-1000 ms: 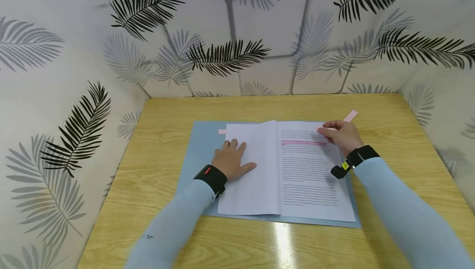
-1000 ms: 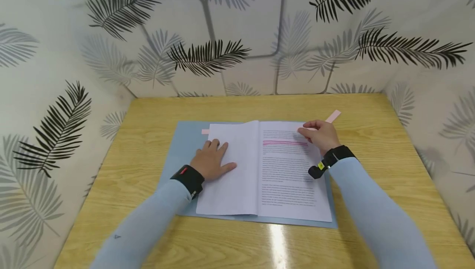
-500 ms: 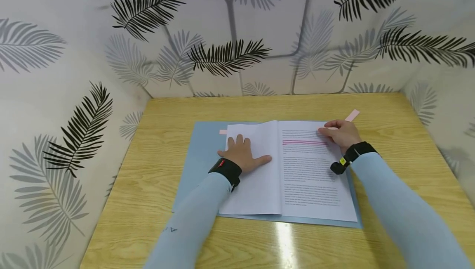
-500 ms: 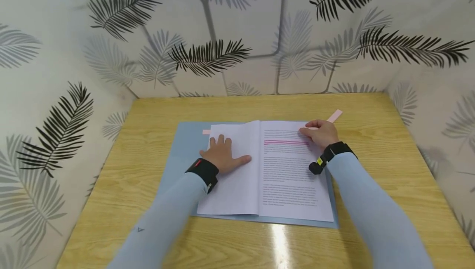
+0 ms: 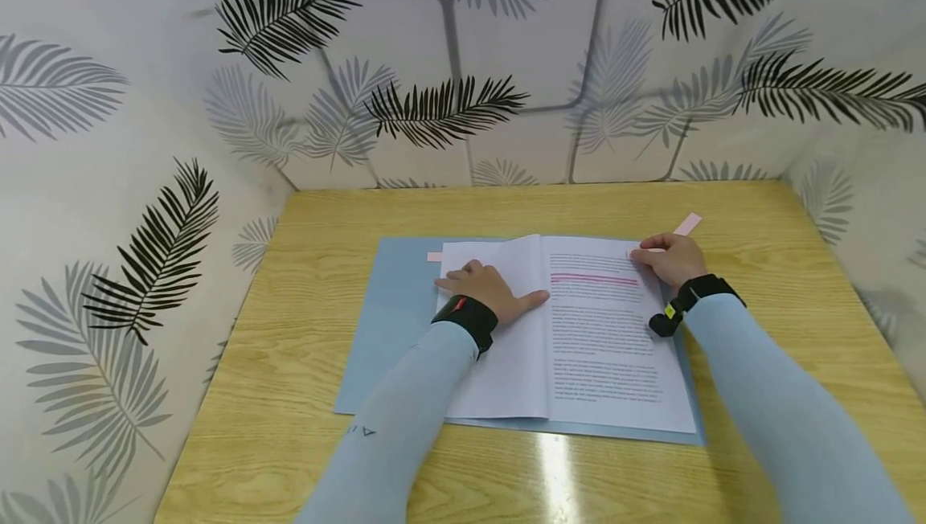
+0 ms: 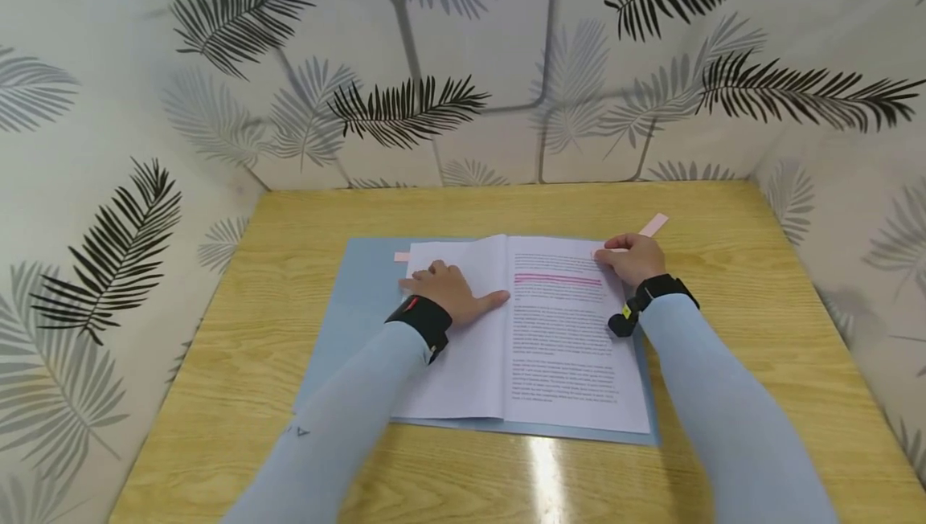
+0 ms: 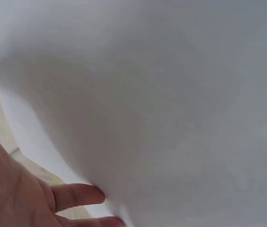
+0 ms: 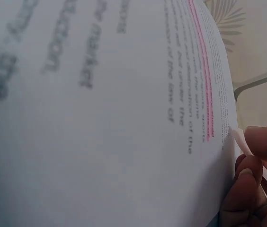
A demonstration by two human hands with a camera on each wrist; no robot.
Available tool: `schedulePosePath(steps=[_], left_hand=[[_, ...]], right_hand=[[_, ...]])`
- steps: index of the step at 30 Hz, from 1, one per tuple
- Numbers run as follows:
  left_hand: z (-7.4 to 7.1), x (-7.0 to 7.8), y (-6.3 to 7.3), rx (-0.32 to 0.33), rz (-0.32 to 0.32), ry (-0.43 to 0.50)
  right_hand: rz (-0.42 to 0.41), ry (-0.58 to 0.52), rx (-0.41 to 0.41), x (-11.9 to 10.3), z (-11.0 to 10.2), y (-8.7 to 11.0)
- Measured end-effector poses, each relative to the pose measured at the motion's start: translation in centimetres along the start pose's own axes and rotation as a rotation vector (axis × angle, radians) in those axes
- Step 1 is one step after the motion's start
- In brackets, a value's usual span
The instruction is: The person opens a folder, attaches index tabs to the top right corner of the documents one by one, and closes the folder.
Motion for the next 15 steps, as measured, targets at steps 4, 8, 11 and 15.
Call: schedulePosePath(steps=[4,8,11,15], left_hand=[[-0.4,1.1,0.7,0.062,0.059,-0.047],[-1.0,3.4,2.1,0.115,0.27,-0.043],[-0.9,5.7,3.3,0.061,0.431,0.004],[0.5,7.2,3.8,-0.016,0.473,-0.036]], right_hand=[[0.004,-0.016,-0.017,0.4,0.1,-0.1],[0.001,-0.014,-0.021,0.6,-0.1,-0.2],[0.001,-0.013,-0.013,0.7,-0.2,-0.4],[0.001,-0.028,-0.012,0.6,0.0,-0.6]])
Point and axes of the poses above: each hand's wrist, its own y-axis away from the middle knuckle, its own z-axis out of the palm, x = y × z, the point moved 5 cm from there along -y, towards the middle knuckle, and after that the axes turned 5 degrees about y, right-handed, at the moved point
